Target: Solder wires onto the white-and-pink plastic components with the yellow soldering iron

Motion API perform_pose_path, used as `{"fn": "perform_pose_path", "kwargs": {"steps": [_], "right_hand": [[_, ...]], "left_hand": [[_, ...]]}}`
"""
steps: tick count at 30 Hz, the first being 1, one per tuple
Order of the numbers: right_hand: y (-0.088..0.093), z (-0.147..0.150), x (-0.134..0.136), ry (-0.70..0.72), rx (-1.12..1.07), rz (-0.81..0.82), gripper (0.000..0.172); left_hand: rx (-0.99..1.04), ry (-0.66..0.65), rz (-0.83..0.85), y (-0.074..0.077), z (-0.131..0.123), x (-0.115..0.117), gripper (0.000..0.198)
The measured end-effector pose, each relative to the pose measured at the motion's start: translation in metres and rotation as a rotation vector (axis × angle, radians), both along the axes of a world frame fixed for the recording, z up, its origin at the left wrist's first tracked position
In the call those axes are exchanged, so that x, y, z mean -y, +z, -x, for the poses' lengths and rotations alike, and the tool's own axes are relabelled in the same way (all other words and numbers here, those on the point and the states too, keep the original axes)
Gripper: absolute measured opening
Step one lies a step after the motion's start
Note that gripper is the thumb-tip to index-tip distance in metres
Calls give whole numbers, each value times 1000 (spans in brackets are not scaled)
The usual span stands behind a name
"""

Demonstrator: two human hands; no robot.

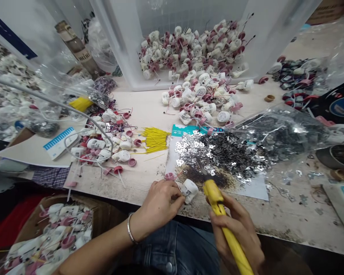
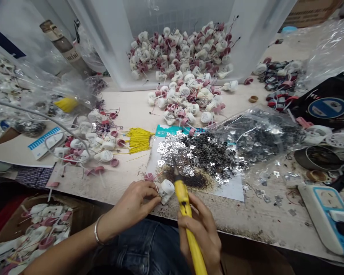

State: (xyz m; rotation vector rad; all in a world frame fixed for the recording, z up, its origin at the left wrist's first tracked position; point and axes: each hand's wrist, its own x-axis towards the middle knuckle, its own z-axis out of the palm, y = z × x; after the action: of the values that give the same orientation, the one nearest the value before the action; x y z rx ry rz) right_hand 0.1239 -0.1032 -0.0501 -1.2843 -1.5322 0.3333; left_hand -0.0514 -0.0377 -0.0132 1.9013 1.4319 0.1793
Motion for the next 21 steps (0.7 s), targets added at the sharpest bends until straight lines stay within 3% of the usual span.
{"fn": "perform_pose_path", "kwargs": {"steps": [3,6,7,10,14,17,21], "right_hand": [[-17,12,-30,99,28,-118,18],[-24,16,-40,134,86,-148,17],[-23,17,-38,117,83,-149,17],[-11,23,-29,44,-7,-116,20],[1,32,-20,85,-175,-44,21],[-1,31,-21,69,-246,-30,20],[-12,26,-26,46,-213,9,18]], "left_hand": [[32,-20,-12,-2,3,0,20],[54,-1,-132,-3,9,3,14],[57,2,-200,-2,11,5,19],[75,-76,-325,2,14,10,60],[139,-155,-211,19,30,14,57],[43,-23,-113,45,70,18,53],[-276,190,145,85,152,45,37]]}}
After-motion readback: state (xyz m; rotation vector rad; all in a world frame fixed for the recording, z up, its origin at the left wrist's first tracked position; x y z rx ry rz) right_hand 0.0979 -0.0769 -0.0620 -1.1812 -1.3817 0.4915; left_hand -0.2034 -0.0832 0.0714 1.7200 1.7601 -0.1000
